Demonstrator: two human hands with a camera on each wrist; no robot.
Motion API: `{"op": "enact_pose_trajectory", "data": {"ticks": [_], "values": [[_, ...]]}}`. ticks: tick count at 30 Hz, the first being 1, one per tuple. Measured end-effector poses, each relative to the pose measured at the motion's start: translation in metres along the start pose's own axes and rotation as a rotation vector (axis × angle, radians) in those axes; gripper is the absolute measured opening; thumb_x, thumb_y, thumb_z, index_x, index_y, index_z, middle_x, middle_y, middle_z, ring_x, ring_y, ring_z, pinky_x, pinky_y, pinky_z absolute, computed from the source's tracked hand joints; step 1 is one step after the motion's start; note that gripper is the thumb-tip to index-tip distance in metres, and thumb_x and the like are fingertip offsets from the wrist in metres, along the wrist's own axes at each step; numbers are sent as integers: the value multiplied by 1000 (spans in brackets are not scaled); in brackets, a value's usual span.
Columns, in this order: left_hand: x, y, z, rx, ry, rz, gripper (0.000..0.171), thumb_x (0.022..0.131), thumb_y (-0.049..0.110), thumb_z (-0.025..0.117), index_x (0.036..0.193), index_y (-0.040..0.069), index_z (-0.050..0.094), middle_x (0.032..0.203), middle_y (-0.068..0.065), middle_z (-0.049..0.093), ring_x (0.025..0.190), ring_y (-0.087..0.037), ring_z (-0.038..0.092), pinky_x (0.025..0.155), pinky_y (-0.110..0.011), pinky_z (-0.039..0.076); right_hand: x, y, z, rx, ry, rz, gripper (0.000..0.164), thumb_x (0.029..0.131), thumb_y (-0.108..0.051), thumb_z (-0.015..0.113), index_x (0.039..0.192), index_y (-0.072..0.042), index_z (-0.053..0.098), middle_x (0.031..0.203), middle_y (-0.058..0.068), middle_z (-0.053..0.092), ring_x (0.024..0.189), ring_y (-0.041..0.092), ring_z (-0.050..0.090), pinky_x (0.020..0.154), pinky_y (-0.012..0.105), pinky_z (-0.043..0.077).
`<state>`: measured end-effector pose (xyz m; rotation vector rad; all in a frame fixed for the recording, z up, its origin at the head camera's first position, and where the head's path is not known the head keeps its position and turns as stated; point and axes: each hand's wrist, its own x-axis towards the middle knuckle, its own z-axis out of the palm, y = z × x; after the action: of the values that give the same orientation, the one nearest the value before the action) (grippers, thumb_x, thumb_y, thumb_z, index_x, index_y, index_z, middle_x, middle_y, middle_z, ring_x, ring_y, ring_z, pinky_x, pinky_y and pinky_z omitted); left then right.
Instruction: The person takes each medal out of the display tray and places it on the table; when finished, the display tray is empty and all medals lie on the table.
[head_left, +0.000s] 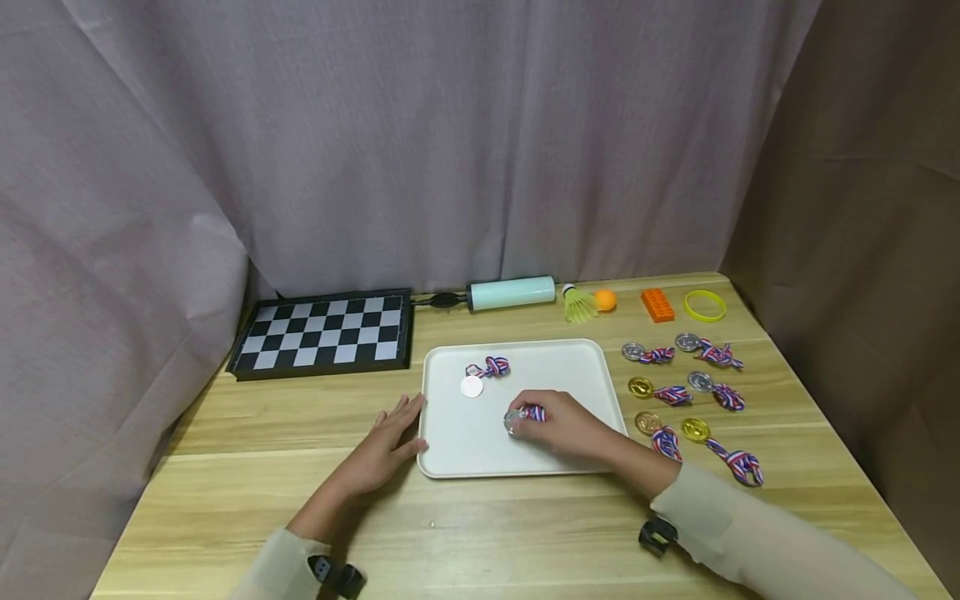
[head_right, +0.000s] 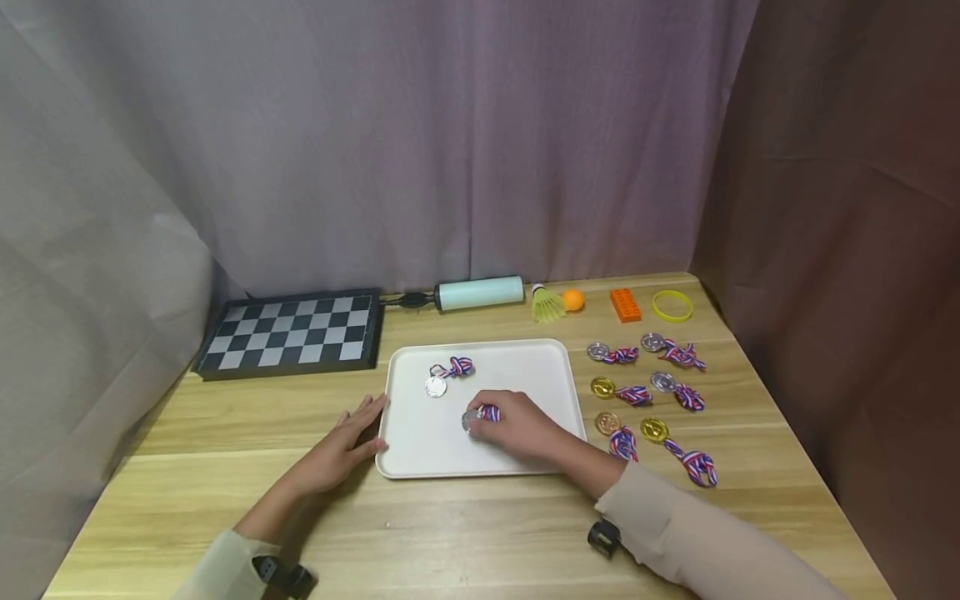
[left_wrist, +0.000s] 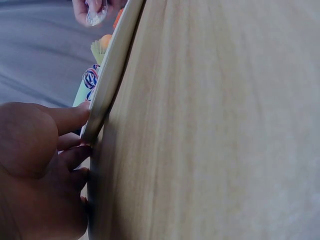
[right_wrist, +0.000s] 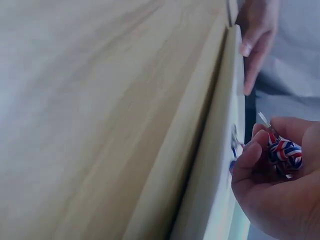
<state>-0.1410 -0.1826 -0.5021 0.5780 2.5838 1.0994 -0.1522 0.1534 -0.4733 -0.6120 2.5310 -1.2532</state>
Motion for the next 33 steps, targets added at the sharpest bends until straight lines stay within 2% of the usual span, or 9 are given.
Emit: {"op": "enact_pose_trajectory", "data": {"ticks": [2,7,10,14,17,21,27,33], "values": [[0,0,0,1,0,-1,73,104,20,62,163,5,22,170,-12,21,159,-33,8,127,-59,-2,-9,3,-9,26,12,18,9,99,-22,68,105,-18,74,99,-5,70,94,15,60,88,34,49],[0,0,0,1,-1,-4,73,104,20,61,163,5,22,170,-12,21,159,-33,7,127,-58,-2,-36,14,-38,118,42,95,14,100,-15,65,110,-7,71,90,4,67,80,17,58,70,28,52],[0,0,1,4,2,-5,73,104,20,62,163,5,22,170,-11,21,159,-33,8,127,-58,-2,-56,22,-58,139,87,156,18,98,-14,68,111,-3,69,94,8,67,82,19,58,67,27,53],[0,-1,1,5,7,0,73,104,19,62,163,5,23,170,-12,21,159,-33,8,127,-59,-1,-88,36,-87,82,165,217,21,96,-18,72,110,-3,69,100,7,67,88,16,57,72,25,51],[0,-1,1,4,9,3,73,104,19,62,163,5,23,170,-12,22,159,-33,8,127,-59,-1,-113,50,-108,17,221,266,24,97,-21,73,112,-3,68,99,6,67,86,11,56,72,24,49],[1,-2,2,6,9,1,73,104,19,63,163,5,24,170,-12,22,159,-33,9,127,-60,0,-146,78,-133,-30,278,347,29,99,-25,71,113,0,66,93,2,62,76,9,51,62,27,44],[1,-2,2,8,9,-4,73,104,20,62,163,6,23,170,-11,22,159,-32,9,127,-59,0,-186,112,-156,-36,317,424,27,100,-24,70,106,2,67,78,-6,62,65,11,50,53,31,44],[1,-1,2,-1,10,-6,73,104,19,62,163,5,23,170,-12,22,159,-33,9,127,-59,-1,-201,128,-164,-30,281,503,31,102,-27,68,104,4,70,82,-9,63,69,8,51,58,28,45]]}}
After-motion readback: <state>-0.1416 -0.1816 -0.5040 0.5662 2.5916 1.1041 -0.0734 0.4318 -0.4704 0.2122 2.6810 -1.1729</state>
